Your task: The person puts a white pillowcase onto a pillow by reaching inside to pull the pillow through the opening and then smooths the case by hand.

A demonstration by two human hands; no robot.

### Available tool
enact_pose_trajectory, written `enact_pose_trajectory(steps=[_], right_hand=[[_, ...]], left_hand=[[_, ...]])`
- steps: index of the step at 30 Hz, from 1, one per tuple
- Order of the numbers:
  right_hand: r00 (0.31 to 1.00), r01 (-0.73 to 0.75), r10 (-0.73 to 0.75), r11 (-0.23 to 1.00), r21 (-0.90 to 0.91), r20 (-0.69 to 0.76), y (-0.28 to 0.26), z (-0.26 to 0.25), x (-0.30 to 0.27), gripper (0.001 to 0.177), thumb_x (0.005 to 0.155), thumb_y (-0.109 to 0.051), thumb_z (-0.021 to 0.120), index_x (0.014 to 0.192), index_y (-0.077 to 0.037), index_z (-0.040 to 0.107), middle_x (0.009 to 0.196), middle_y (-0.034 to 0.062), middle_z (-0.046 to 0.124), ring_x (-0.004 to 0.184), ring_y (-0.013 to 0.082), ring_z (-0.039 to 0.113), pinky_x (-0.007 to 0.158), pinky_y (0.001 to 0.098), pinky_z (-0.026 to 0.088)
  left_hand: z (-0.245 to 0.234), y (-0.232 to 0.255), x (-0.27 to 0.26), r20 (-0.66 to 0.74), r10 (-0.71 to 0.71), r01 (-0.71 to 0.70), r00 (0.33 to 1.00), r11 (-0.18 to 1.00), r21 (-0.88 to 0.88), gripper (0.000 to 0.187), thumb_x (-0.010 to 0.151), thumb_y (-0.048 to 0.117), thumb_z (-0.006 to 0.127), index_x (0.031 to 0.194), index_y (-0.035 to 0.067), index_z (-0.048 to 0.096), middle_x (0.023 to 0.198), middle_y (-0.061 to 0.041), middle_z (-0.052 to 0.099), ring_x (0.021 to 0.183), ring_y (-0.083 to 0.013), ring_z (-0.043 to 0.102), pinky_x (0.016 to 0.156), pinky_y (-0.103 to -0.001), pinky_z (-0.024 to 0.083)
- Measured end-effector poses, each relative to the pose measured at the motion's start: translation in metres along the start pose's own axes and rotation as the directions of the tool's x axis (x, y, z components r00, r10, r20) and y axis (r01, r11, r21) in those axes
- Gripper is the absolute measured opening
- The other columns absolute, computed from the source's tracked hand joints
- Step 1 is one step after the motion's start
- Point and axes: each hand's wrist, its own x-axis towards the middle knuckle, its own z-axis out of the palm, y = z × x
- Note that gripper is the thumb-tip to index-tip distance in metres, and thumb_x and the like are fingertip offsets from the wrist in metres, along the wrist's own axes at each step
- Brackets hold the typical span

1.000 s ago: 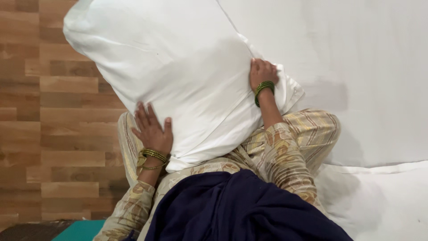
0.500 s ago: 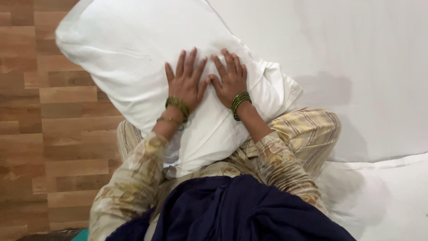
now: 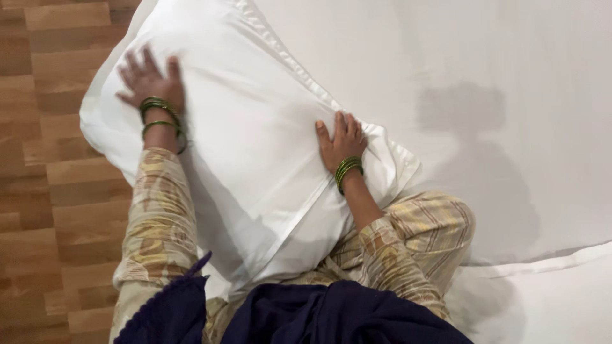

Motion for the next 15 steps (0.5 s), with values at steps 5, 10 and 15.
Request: enact_pose_trajectory(steps=[5, 10, 15], right_hand=[[0.996, 0.076, -0.068, 0.989, 0.128, -0.064, 0.004, 0.004, -0.008, 0.075, 0.101, -0.065, 0.042, 0.147, -0.006, 0.051, 0.144, 0.0175, 0.053, 0.135, 0.0346, 0.050, 0.115, 0.0519, 0.035], [0.999, 0.042, -0.038, 0.987, 0.155, -0.034, -0.001, -0.003, -0.008, 0.065, 0.100, -0.061, 0.046, 0.126, -0.004, 0.063, 0.113, 0.0178, 0.064, 0.106, 0.0354, 0.063, 0.092, 0.0500, 0.047], [0.981, 0.167, -0.132, 0.950, 0.264, -0.145, -0.003, -0.013, -0.013, 0.059, 0.101, -0.057, 0.052, 0.090, 0.000, 0.063, 0.089, 0.0178, 0.066, 0.082, 0.0369, 0.065, 0.073, 0.0477, 0.050]], left_hand=[[0.008, -0.040, 0.027, 0.054, -0.260, 0.265, 0.964, 0.958, -0.114, 0.085, 0.098, 0.075, 0.026, 0.163, 0.021, 0.020, 0.171, -0.006, 0.015, 0.157, -0.0345, 0.008, 0.121, -0.068, 0.001], [0.021, -0.079, 0.030, -0.127, -0.120, 0.112, 0.985, 0.992, -0.066, 0.084, 0.099, 0.078, 0.039, 0.137, 0.005, 0.056, 0.137, -0.020, 0.056, 0.128, -0.0384, 0.051, 0.110, -0.059, 0.028], [0.031, -0.113, 0.033, -0.274, 0.025, -0.055, 0.961, 0.993, -0.102, 0.057, 0.108, 0.057, 0.051, 0.107, 0.001, 0.066, 0.114, -0.023, 0.065, 0.107, -0.0453, 0.059, 0.094, -0.058, 0.044]])
